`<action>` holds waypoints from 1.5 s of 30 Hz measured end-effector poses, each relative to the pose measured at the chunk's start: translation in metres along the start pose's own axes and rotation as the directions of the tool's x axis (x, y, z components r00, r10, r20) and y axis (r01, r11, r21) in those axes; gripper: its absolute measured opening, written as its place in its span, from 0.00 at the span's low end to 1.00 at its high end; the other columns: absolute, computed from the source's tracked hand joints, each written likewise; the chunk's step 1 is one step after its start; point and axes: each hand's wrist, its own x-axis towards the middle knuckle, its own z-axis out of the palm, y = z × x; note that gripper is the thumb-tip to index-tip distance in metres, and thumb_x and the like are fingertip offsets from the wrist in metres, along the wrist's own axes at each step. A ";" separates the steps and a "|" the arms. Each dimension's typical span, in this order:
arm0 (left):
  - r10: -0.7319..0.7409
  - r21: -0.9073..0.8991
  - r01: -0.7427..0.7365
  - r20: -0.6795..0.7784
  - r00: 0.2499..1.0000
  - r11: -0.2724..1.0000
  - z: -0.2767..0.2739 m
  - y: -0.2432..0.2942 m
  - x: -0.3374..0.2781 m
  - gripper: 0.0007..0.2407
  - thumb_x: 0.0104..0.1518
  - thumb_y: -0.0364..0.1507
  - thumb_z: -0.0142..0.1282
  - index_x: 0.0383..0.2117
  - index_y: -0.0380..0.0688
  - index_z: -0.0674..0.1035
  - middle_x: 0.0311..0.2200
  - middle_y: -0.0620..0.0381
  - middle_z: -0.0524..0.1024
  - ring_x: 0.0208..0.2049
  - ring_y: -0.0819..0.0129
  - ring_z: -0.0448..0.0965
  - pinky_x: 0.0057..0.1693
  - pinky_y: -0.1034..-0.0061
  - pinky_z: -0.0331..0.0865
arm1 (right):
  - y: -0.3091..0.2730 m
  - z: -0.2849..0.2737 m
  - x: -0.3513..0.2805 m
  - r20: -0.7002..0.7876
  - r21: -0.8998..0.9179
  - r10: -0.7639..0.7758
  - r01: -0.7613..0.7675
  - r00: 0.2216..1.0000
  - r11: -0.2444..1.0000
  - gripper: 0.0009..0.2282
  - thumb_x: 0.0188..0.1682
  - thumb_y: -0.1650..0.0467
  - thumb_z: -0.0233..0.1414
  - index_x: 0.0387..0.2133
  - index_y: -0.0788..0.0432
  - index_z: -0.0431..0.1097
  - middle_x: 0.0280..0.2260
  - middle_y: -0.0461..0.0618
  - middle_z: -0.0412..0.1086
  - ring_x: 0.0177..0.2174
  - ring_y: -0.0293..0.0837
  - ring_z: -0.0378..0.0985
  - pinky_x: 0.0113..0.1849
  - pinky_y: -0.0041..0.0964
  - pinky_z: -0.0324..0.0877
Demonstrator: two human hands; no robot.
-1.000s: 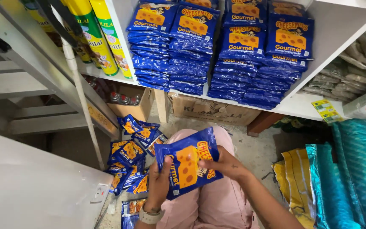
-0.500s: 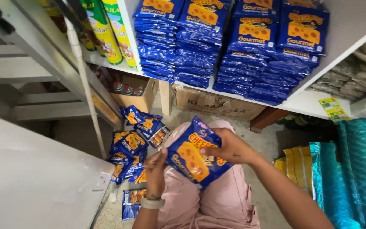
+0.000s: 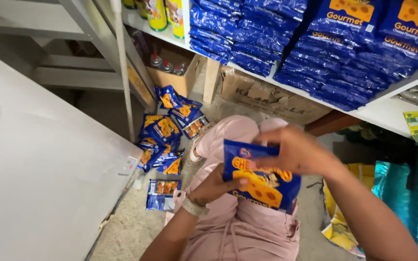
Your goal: The person is picking up snack bags from the floor and organizing them neatly onto a shelf in a grocery store aisle.
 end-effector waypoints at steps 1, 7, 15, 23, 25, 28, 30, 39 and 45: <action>-0.001 -0.007 0.001 -0.001 1.000 1.000 -0.004 -0.011 0.000 0.18 0.59 0.32 0.65 0.53 0.37 0.79 0.46 0.57 0.81 0.46 0.73 0.79 0.54 0.74 0.75 | 0.003 -0.003 0.001 0.006 -0.001 0.003 -0.003 1.000 1.000 0.18 0.35 0.60 0.68 0.36 0.56 0.80 0.29 0.52 0.80 0.28 0.44 0.81 0.33 0.40 0.75; 0.092 -0.459 -0.194 -0.234 0.968 0.867 -0.001 0.006 0.000 0.18 0.59 0.28 0.61 0.56 0.43 0.74 0.51 0.60 0.78 0.52 0.70 0.79 0.58 0.72 0.74 | 0.065 0.028 0.011 -0.122 0.495 0.000 0.061 0.992 0.867 0.21 0.41 0.71 0.69 0.50 0.60 0.74 0.34 0.50 0.73 0.35 0.38 0.73 0.37 0.34 0.70; 0.110 -0.462 -0.269 -0.343 0.933 0.845 -0.019 0.004 0.011 0.24 0.56 0.24 0.64 0.59 0.42 0.69 0.54 0.56 0.76 0.55 0.65 0.77 0.59 0.68 0.73 | 0.047 0.056 0.021 -0.064 0.736 -0.018 0.059 0.998 0.675 0.21 0.43 0.74 0.64 0.51 0.64 0.70 0.45 0.46 0.77 0.43 0.35 0.77 0.48 0.34 0.74; 0.075 -0.543 -0.113 -0.093 0.993 0.832 -0.005 0.005 0.029 0.23 0.57 0.25 0.62 0.59 0.37 0.69 0.53 0.51 0.77 0.51 0.61 0.80 0.55 0.65 0.75 | 0.050 0.041 0.006 -0.165 0.730 0.044 0.092 0.985 0.677 0.19 0.45 0.75 0.63 0.50 0.66 0.70 0.44 0.47 0.78 0.43 0.35 0.78 0.47 0.32 0.74; 0.045 -0.614 -0.055 -0.032 0.999 0.787 0.008 0.001 0.040 0.21 0.59 0.27 0.60 0.59 0.37 0.70 0.51 0.51 0.78 0.47 0.59 0.81 0.50 0.64 0.77 | 0.051 0.031 0.002 -0.195 0.719 0.056 0.104 0.979 0.687 0.19 0.45 0.75 0.63 0.51 0.66 0.70 0.44 0.47 0.78 0.42 0.34 0.78 0.46 0.32 0.74; 0.007 -0.676 -0.022 -0.025 1.000 0.736 0.025 -0.002 0.060 0.19 0.61 0.26 0.58 0.59 0.38 0.70 0.50 0.53 0.78 0.49 0.65 0.82 0.55 0.70 0.77 | 0.071 0.018 -0.004 -0.183 0.715 0.062 0.089 0.981 0.693 0.19 0.45 0.75 0.62 0.50 0.66 0.71 0.43 0.48 0.79 0.41 0.35 0.79 0.46 0.32 0.75; -0.043 -0.657 -0.009 -0.063 0.997 0.754 0.029 0.003 0.077 0.17 0.63 0.27 0.57 0.57 0.36 0.72 0.51 0.54 0.79 0.48 0.68 0.82 0.55 0.73 0.76 | 0.092 0.009 -0.004 -0.157 0.758 0.162 0.014 0.974 0.652 0.18 0.45 0.74 0.62 0.49 0.68 0.73 0.42 0.50 0.80 0.40 0.37 0.81 0.45 0.32 0.75; -0.136 -0.557 0.095 -0.034 0.990 0.825 0.010 0.056 0.169 0.12 0.67 0.27 0.48 0.53 0.37 0.75 0.47 0.48 0.79 0.43 0.62 0.83 0.46 0.69 0.82 | 0.188 -0.007 -0.030 -0.044 0.976 0.488 -0.068 0.872 0.209 0.17 0.48 0.68 0.56 0.48 0.67 0.71 0.32 0.54 0.78 0.25 0.41 0.82 0.27 0.34 0.77; -0.086 -0.321 0.042 -0.125 0.988 0.946 0.063 0.159 0.217 0.25 0.59 0.21 0.42 0.62 0.65 0.60 0.52 0.50 0.73 0.43 0.56 0.84 0.41 0.59 0.83 | 0.238 -0.048 -0.041 -0.115 0.962 0.391 0.005 0.913 0.271 0.15 0.54 0.67 0.54 0.44 0.70 0.68 0.29 0.56 0.77 0.23 0.44 0.82 0.28 0.35 0.80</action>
